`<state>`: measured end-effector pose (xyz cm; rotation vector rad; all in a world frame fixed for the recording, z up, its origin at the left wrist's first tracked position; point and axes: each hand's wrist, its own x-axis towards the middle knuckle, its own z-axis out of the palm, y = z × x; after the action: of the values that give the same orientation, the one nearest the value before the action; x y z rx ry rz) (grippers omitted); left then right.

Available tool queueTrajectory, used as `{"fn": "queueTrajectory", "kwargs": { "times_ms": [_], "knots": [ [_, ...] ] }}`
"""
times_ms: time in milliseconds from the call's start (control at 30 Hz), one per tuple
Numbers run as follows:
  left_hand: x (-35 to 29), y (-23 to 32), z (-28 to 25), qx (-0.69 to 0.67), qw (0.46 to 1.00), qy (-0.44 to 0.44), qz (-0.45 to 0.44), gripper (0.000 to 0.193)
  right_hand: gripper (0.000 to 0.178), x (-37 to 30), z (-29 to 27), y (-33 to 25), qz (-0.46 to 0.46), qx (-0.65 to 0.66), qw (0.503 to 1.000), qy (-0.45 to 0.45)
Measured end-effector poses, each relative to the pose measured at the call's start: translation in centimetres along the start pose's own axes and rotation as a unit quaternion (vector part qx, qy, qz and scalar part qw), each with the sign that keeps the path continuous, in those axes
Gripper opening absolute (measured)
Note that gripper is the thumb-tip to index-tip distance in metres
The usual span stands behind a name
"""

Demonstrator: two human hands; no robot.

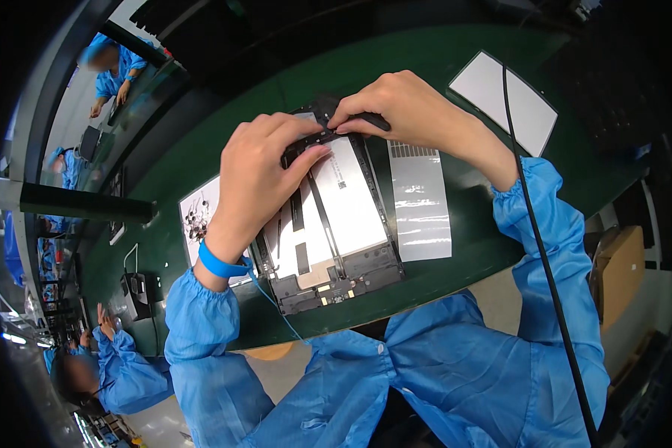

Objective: Assembling internal components and applying adhesive strips to a tablet device casing at a factory workbench.

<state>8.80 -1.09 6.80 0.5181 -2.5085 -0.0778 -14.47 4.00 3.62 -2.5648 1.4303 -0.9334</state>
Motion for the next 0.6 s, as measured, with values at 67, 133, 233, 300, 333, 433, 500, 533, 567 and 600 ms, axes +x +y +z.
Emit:
{"fn": "queueTrajectory", "kwargs": {
  "times_ms": [67,133,233,300,333,433,500,533,567,600],
  "knots": [
    [-0.1,-0.3,0.7,0.008,0.999,-0.031,-0.003,0.016,0.014,0.2,0.0,-0.1,0.017,0.007,1.0,-0.006],
    [0.0,0.0,0.6,0.016,0.999,-0.032,-0.007,0.014,0.016,0.3,-0.1,-0.4,0.066,0.045,0.997,-0.02],
    [-0.1,0.3,0.6,0.013,0.999,-0.03,-0.012,0.012,0.019,0.1,0.7,0.8,0.07,0.184,0.98,-0.011],
    [0.0,0.3,0.6,0.005,1.0,-0.026,-0.013,0.011,0.023,0.0,0.6,1.1,0.109,0.231,0.967,-0.001],
    [0.0,0.3,0.5,0.0,0.999,-0.03,-0.019,0.011,0.028,0.0,0.7,1.3,0.147,0.276,0.95,0.007],
    [-0.1,-0.1,0.6,-0.004,0.999,-0.031,-0.022,0.012,0.04,0.2,2.1,1.8,0.191,0.364,0.912,0.016],
    [-0.1,-0.2,0.7,-0.003,0.999,-0.031,-0.017,0.012,0.043,0.3,2.6,1.6,0.207,0.362,0.909,0.012],
    [0.0,-0.1,0.7,-0.007,0.999,-0.031,-0.017,0.012,0.047,0.3,2.7,1.6,0.222,0.36,0.906,0.008],
    [0.0,-0.1,0.7,-0.011,0.999,-0.03,-0.017,0.011,0.047,0.3,2.8,1.7,0.223,0.36,0.906,0.009],
    [0.1,-0.1,0.8,-0.012,0.999,-0.032,-0.015,0.011,0.049,0.2,3.0,1.8,0.223,0.371,0.901,0.009]
  ]
}}
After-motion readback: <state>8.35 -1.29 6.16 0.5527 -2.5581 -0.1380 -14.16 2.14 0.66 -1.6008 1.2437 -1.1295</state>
